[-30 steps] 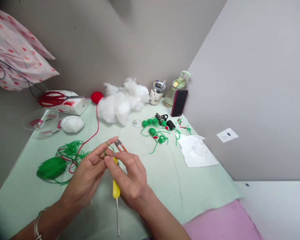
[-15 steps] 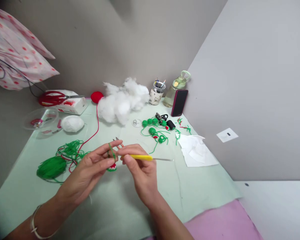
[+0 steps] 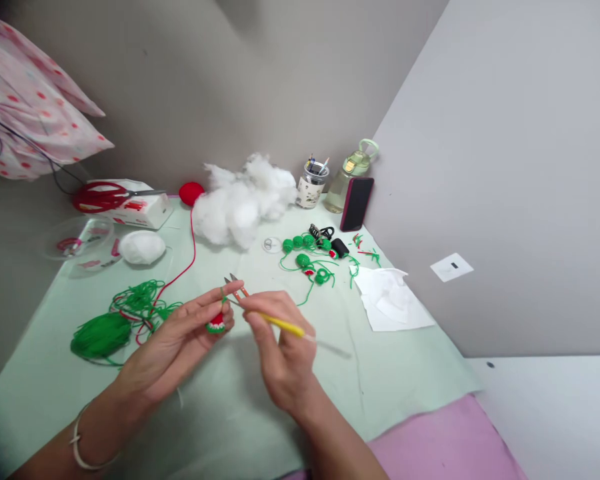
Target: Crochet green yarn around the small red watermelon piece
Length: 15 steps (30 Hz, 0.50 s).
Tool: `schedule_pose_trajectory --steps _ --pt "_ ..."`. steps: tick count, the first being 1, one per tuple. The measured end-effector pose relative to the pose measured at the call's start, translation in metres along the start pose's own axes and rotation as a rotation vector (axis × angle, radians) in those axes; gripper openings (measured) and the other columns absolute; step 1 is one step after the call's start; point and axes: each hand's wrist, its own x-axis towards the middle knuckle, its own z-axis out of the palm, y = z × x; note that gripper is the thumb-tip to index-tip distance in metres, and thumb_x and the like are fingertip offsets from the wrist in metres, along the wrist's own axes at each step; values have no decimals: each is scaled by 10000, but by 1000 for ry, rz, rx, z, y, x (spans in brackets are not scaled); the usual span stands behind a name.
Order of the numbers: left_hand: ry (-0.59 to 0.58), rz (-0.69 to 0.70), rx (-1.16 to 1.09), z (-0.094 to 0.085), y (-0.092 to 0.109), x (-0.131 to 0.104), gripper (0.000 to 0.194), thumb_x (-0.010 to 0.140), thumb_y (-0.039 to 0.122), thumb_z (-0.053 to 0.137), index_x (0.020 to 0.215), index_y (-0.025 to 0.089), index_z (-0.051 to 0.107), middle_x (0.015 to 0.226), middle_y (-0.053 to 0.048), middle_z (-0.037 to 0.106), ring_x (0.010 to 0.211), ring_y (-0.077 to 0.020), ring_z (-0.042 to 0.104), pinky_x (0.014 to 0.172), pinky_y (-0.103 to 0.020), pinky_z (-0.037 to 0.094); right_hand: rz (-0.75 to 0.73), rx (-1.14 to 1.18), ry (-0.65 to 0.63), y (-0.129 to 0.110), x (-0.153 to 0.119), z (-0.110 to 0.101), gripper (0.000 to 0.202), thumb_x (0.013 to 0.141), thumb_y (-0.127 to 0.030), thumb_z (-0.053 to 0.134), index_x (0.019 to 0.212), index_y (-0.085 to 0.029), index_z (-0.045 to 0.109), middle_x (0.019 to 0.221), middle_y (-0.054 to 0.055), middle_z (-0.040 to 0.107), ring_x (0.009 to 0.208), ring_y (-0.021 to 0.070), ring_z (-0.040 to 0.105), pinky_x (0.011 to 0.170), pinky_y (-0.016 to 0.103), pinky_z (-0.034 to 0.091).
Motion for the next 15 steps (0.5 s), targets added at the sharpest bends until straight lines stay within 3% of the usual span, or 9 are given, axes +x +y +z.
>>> schedule_pose_trajectory --steps 2,4,6,8,11,15 --pt "43 68 81 -1 1 0 289 830 221 767 1117 194 771 770 4 648 762 -96 555 803 -199 445 124 188 56 1 4 -2 224 978 -157 531 1014 -245 734 855 41 673 714 163 635 664 333 556" --pt "82 153 157 1 -2 -1 326 825 226 778 1150 233 756 756 28 624 772 -94 555 827 -200 438 168 238 30 1 4 0 221 987 -171 522 991 -244 730 851 35 666 676 147 622 639 321 555" --pt "97 209 185 3 -8 -3 409 834 241 777 1236 274 710 790 35 630 832 -106 573 882 -219 433 79 60 -50 1 0 5 240 974 -139 533 1050 -250 732 908 54 682 767 165 655 685 326 574" --pt "95 204 158 6 -14 -4 473 843 269 773 1303 280 663 864 20 660 907 -127 587 909 -242 434 -107 -202 -92 2 -7 10 317 942 -88 565 1154 -265 721 1010 82 693 919 196 673 757 341 587" --pt "58 106 70 6 -16 -4 451 850 291 765 1288 240 674 892 -2 670 898 -130 581 886 -244 442 -255 -322 -50 3 -12 14 422 919 -40 576 1244 -286 686 1094 94 682 985 207 668 772 343 586" --pt "-6 11 -2 2 -5 0 354 848 224 752 1199 182 733 782 1 640 802 -104 565 828 -204 436 -24 14 44 3 -2 5 289 951 -87 547 1097 -255 731 937 60 693 837 179 655 718 333 556"
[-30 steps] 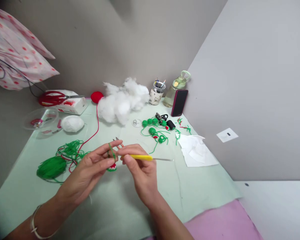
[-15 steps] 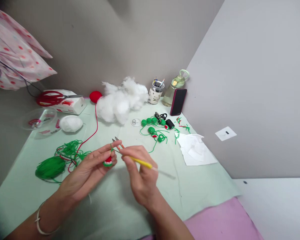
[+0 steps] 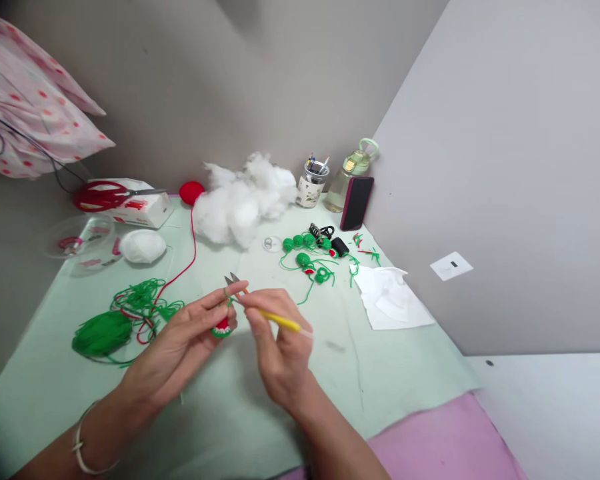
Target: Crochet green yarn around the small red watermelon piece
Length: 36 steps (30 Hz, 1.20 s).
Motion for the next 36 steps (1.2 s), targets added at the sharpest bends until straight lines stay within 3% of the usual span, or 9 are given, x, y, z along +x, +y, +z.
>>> schedule_pose_trajectory --steps 4,7,9,12,15,20,28,36 --pt "23 52 59 -2 10 0 316 822 206 764 1136 176 762 762 10 623 753 -89 559 765 -176 424 268 399 100 1 12 -8 192 961 -186 577 919 -221 761 825 27 640 669 127 596 620 287 504" --pt "18 96 90 0 9 -3 351 800 220 788 1149 240 755 774 32 605 780 -90 572 804 -188 426 341 516 -6 1 11 -6 182 961 -223 593 917 -223 769 833 31 653 677 128 591 630 290 488" --pt "4 100 122 2 6 -4 354 804 236 788 1155 267 749 823 27 633 843 -105 588 834 -203 427 320 492 -83 1 8 -3 172 962 -236 602 964 -239 773 920 51 694 750 147 611 664 305 489" --pt "12 90 191 2 3 -5 369 821 245 775 1184 291 734 878 17 666 869 -114 587 789 -204 429 303 444 -79 2 6 -2 182 970 -240 595 1012 -259 771 1017 62 718 814 158 620 681 307 485" --pt "25 101 242 1 1 -3 375 826 255 771 1197 299 728 884 14 665 848 -116 581 742 -208 428 344 459 -52 3 7 -3 180 975 -250 592 1008 -264 768 987 45 716 779 140 607 679 296 483" --pt "32 127 281 -1 0 -1 334 834 281 773 1165 312 741 823 31 645 831 -111 579 825 -225 425 362 481 -69 3 8 -4 163 969 -259 604 990 -259 766 970 36 709 766 134 604 687 294 484" --pt "106 132 302 0 3 -4 355 839 303 763 1188 265 714 847 16 669 827 -126 562 800 -251 391 305 443 94 -1 5 -8 171 978 -235 575 922 -219 736 848 10 637 727 121 583 690 293 470" --pt "77 140 252 -2 1 -2 96 844 253 750 916 218 697 822 24 677 773 -111 564 719 -243 366 174 314 63 -2 5 -4 187 975 -182 557 951 -223 738 844 26 648 746 146 564 674 314 451"
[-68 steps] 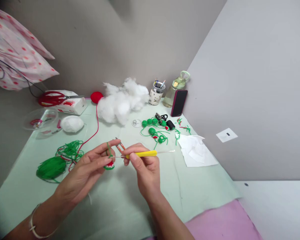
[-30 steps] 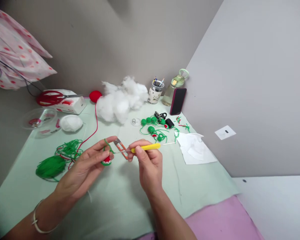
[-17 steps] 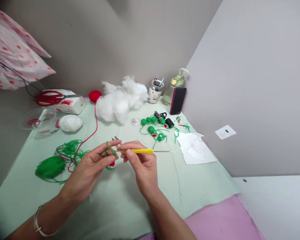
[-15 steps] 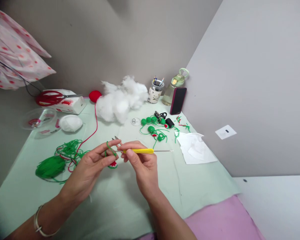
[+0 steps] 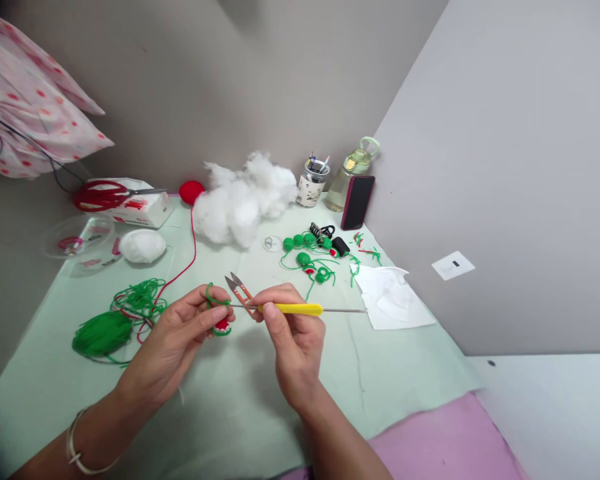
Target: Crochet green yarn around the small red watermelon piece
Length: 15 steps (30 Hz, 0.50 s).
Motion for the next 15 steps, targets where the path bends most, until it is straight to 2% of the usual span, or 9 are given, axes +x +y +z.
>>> schedule_pose_trajectory --steps 9,15 --pt "-30 3 1 1 2 -1 68 863 233 731 889 214 671 774 29 674 731 -99 539 685 -214 383 20 -11 22 -3 0 3 196 969 -181 564 937 -243 747 835 31 639 734 162 561 677 328 451" --pt "-25 -17 31 0 3 -3 90 867 240 727 891 203 649 779 12 668 719 -89 565 508 -165 344 23 -11 17 -2 0 2 196 974 -181 560 942 -240 743 849 32 638 740 161 562 684 329 452"
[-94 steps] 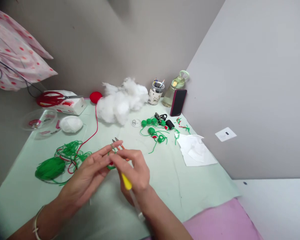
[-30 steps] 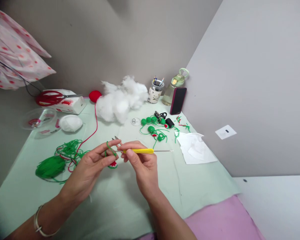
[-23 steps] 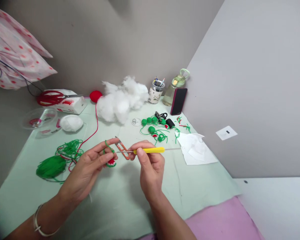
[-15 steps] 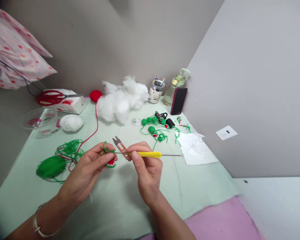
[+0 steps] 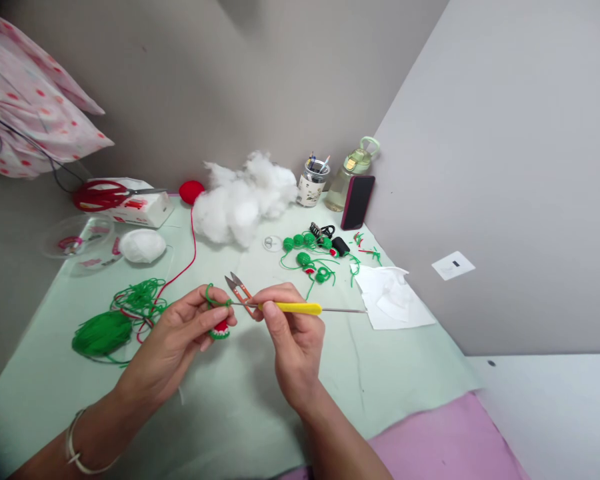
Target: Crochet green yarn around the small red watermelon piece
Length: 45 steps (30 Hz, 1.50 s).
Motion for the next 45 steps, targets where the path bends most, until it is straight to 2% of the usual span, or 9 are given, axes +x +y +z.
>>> schedule_pose_trajectory --steps 6,15,22,30,33,36,38,41,45 --pt "-17 -1 0 3 0 1 123 836 241 755 875 189 651 845 -10 630 821 -135 661 434 -150 355 1 -4 -7 1 0 -1 192 975 -187 562 953 -241 745 857 29 645 739 151 569 681 322 458" --pt "-6 5 -7 4 2 2 121 831 246 765 930 209 707 801 -9 677 794 -138 639 531 -178 406 24 18 -42 1 -1 0 190 971 -202 565 951 -245 749 853 42 661 719 162 571 658 330 465" --pt "45 38 76 4 2 0 432 800 289 800 1217 246 694 779 12 641 759 -139 623 560 -201 413 53 48 -85 3 -2 2 189 973 -220 570 964 -255 756 895 48 687 752 172 594 659 328 485" --pt "33 19 37 6 1 -1 732 790 279 806 1444 211 483 839 2 685 722 -152 669 506 -199 437 125 22 -156 6 -4 2 179 971 -245 593 989 -263 770 967 58 714 855 182 627 730 327 499" --pt "-16 -7 34 4 4 -1 699 777 292 822 1409 238 528 928 -21 720 756 -160 692 610 -227 497 188 114 -143 7 -1 1 158 959 -275 615 975 -260 772 929 46 715 795 165 630 708 308 506" --pt "-64 45 67 -4 7 1 609 783 350 821 1343 252 603 1060 -60 739 1003 -222 688 834 -273 514 295 238 -83 8 4 0 146 918 -344 669 902 -233 762 859 36 708 735 156 625 707 305 514" --pt "-44 109 102 -9 9 2 516 831 415 770 1305 255 645 1174 -75 720 1126 -230 635 873 -247 498 367 321 -62 8 8 0 172 887 -386 698 861 -221 740 828 33 704 684 149 616 681 302 523" --pt "35 82 -40 -14 13 4 361 887 428 705 1193 239 722 1198 -69 703 1113 -196 621 793 -190 526 449 424 -103 9 10 0 199 865 -405 716 840 -208 716 812 38 703 658 147 627 650 291 543" --pt "77 -81 -395 -11 20 3 150 840 280 767 958 187 771 755 -6 621 741 -108 638 509 -115 478 516 535 -199 8 10 2 211 872 -398 712 842 -190 698 799 37 698 659 142 670 609 252 550"
